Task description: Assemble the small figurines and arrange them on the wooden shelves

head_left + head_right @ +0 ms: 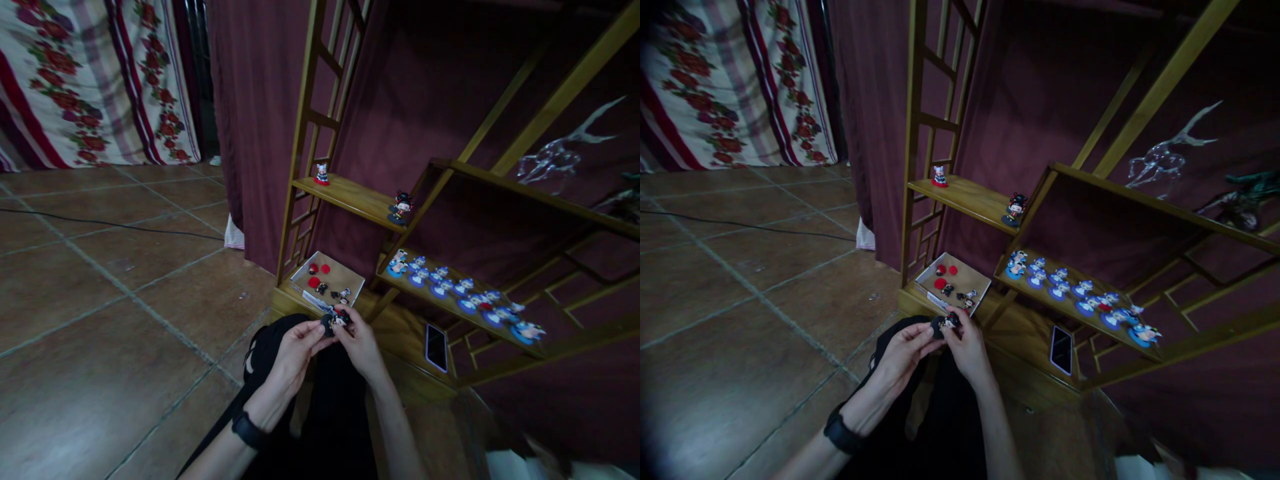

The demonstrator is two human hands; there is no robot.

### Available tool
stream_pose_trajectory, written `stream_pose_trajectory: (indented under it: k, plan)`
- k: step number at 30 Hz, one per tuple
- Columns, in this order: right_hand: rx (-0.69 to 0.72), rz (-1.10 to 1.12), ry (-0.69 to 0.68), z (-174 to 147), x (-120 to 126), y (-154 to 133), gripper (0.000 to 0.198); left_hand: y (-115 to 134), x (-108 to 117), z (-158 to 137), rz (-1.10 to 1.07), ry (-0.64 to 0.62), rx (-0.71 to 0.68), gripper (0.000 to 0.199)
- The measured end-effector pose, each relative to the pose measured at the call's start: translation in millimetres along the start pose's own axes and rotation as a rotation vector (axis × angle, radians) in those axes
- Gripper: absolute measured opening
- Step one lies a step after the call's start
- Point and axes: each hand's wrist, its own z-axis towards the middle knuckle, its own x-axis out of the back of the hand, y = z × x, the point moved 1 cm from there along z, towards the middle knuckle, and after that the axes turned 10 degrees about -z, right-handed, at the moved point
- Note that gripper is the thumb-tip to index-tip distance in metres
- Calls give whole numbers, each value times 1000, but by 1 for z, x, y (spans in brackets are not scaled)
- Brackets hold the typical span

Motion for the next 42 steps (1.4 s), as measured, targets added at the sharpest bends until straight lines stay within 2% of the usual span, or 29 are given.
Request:
stream_pose_trajectory:
  k: [9,14,18,21,28,30,33,37,40,42]
  plan:
    - [31,-80,3,0,1,-6,39,-4,-6,-2,-35,106,14,14]
    - [10,-77,96,-1,-5,-4,40,-10,-11,-4,-37,183,-77,18]
    - [18,-48,110,-3,-8,-3,41,-13,-11,-5,-27,211,-111,19]
    - [39,-46,76,-3,-6,-2,41,-10,-10,-4,-7,214,-61,17]
    - [51,-73,-19,7,2,2,41,-5,-5,5,29,130,67,8]
    - [65,-42,-52,10,3,2,42,-6,-1,8,61,157,64,8]
    - [73,31,-80,12,2,0,45,-7,6,13,96,199,15,19]
    - [18,116,-138,13,-4,6,52,-5,10,17,99,181,19,25]
    - [-51,153,-79,12,-9,17,52,-1,11,18,74,187,27,20]
    - [-79,183,-5,10,-14,24,44,2,11,20,47,199,25,17]
